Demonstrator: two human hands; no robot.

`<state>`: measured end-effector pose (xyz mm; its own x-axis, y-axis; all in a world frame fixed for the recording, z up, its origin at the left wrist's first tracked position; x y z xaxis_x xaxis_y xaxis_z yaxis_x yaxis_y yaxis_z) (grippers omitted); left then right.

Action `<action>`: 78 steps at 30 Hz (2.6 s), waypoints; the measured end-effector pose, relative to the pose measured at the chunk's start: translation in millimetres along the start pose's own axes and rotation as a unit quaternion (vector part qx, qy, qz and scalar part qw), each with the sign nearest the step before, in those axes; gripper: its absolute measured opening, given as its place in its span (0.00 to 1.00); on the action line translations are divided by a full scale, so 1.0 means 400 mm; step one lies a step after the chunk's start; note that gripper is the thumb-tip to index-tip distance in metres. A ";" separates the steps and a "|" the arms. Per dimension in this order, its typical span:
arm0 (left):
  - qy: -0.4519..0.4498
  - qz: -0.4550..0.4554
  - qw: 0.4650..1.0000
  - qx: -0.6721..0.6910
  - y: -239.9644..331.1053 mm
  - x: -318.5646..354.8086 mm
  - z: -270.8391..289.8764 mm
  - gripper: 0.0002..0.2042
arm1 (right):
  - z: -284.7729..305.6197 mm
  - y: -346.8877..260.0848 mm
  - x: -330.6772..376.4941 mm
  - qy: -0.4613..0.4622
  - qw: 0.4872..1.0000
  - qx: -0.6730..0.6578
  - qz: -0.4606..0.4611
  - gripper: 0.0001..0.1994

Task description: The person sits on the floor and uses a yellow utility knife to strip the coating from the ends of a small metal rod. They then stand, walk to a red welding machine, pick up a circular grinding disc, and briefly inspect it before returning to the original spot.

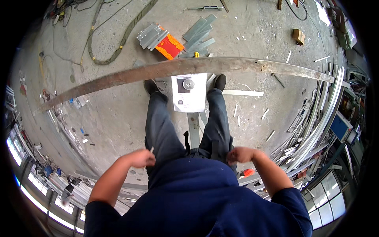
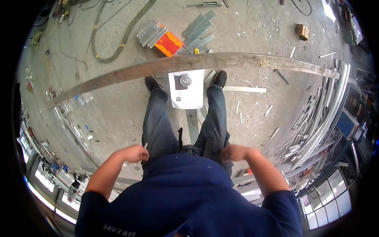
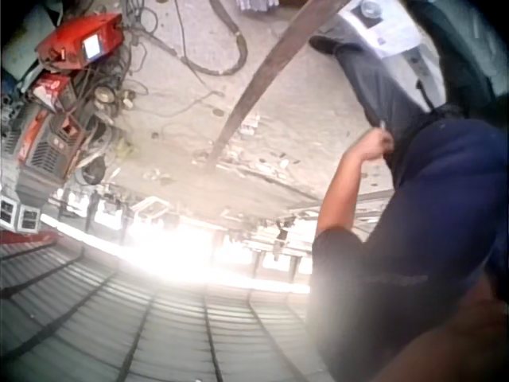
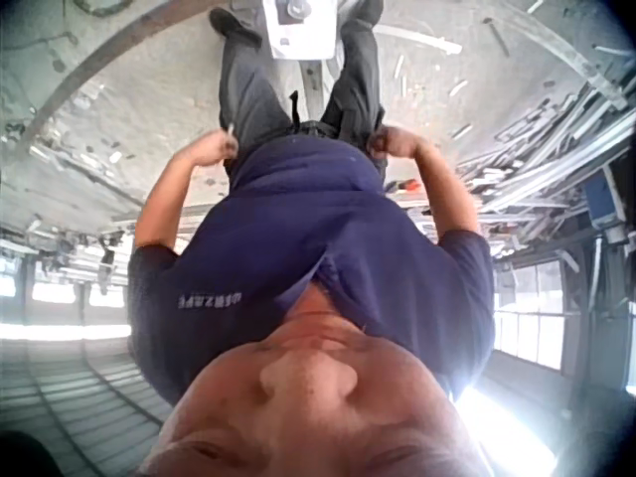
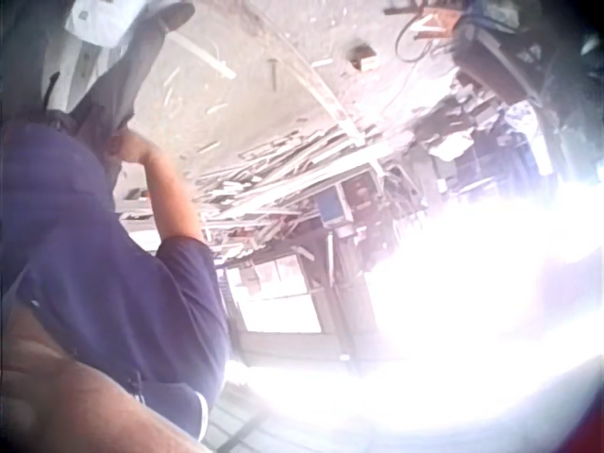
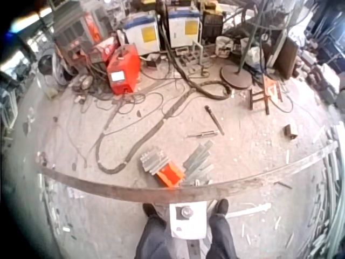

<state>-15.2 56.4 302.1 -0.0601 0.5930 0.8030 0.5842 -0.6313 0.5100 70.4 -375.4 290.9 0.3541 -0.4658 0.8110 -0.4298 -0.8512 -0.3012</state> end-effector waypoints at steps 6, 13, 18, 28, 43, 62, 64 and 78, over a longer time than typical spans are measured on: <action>0.067 -0.059 0.925 -0.370 0.118 0.025 0.071 0.10 | -0.028 -0.074 -0.094 -0.169 0.985 -0.002 -0.027 0.14; 0.258 -0.142 0.942 -0.158 0.174 -0.283 0.356 0.06 | 0.330 -0.284 -0.410 0.092 0.980 0.047 0.169 0.30; 0.273 -0.289 0.896 -0.197 0.199 -0.546 0.332 0.07 | 0.323 -0.370 -0.587 0.025 0.917 -0.210 0.337 0.37; 0.297 -0.402 0.846 -0.188 0.116 -0.615 0.248 0.14 | 0.381 -0.224 -0.634 0.276 0.868 -0.170 0.376 0.25; 0.569 -0.077 0.818 -0.013 -0.162 -0.649 0.377 0.21 | 0.350 -0.273 -0.575 0.643 0.669 0.280 0.246 0.23; 0.547 -0.045 0.783 -0.293 -0.094 -0.572 0.350 0.08 | 0.392 -0.265 -0.495 0.578 0.695 0.388 0.180 0.22; 0.595 -0.134 0.750 -0.256 -0.068 -0.495 0.365 0.06 | 0.413 -0.234 -0.446 0.554 0.715 0.404 0.134 0.24; 0.456 -0.408 0.739 0.282 0.082 -0.558 0.641 0.15 | 0.614 -0.344 -0.361 0.660 0.629 0.011 0.411 0.22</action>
<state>224.9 31.4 60.6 -0.9486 -0.0847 0.3050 0.2821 0.2112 0.9359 282.2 -250.4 92.1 -0.9842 -0.1564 0.0824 -0.0006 -0.4634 -0.8862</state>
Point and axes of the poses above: each hand's wrist, its own x-axis away from the middle knuckle, its own z-axis out of the back of the hand, y = z × x, the point moved 6 cm from there along -x, towards the middle knuckle, and after that the axes turned 3 degrees about y, right-handed, at the moved point
